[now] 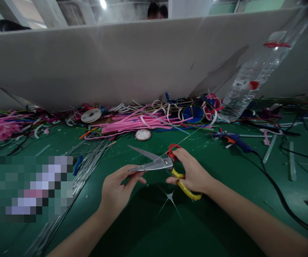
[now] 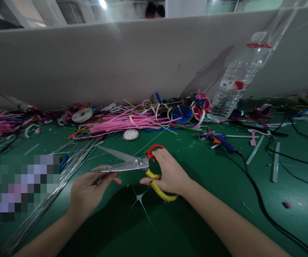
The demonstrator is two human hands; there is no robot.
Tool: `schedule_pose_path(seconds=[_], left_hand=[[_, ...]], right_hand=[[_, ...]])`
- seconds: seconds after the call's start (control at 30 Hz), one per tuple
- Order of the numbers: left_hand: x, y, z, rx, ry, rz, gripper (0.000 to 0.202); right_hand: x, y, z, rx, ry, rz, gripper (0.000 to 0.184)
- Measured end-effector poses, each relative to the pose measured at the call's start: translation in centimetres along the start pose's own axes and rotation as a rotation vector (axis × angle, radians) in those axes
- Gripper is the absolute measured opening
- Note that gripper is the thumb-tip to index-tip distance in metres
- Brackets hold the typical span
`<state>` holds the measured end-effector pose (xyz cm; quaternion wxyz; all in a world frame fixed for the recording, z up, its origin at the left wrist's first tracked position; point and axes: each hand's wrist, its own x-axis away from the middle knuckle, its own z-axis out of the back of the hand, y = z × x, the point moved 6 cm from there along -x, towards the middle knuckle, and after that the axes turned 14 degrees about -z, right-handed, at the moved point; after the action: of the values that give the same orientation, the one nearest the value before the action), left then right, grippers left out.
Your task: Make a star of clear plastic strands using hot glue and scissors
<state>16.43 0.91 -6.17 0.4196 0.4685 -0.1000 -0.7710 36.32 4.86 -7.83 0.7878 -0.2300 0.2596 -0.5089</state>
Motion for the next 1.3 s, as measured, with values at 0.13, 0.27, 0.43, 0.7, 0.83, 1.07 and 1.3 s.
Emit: schedule_pose_path(seconds=[0.13, 0.27, 0.43, 0.7, 0.83, 1.07, 1.3], left_hand=[[0.18, -0.21, 0.25, 0.046, 0.045, 0.045, 0.008], [0.25, -0.33, 0.12, 0.063, 0.037, 0.053, 0.008], [0.22, -0.13, -0.18, 0.056, 0.013, 0.031, 0.009], [-0.01, 0.38, -0.17, 0.029, -0.005, -0.001, 0.009], [0.02, 0.24, 0.0, 0.052, 0.031, 0.035, 0.009], [-0.06, 0.35, -0.29, 0.092, 0.006, 0.026, 0.009], [0.14, 0.12, -0.73, 0.159, -0.054, 0.048, 0.009]], right_hand=[[0.01, 0.0, 0.11, -0.012, -0.02, -0.017, 0.066], [0.02, 0.0, 0.12, 0.001, -0.014, -0.027, 0.065], [0.01, -0.04, -0.03, -0.009, -0.021, -0.02, 0.061], [-0.07, -0.03, 0.01, -0.009, -0.003, -0.003, 0.056], [-0.14, 0.17, 0.01, 0.006, 0.005, -0.011, 0.061], [-0.05, 0.12, -0.07, 0.009, -0.006, -0.008, 0.058], [-0.11, 0.31, -0.16, 0.026, 0.012, -0.02, 0.055]])
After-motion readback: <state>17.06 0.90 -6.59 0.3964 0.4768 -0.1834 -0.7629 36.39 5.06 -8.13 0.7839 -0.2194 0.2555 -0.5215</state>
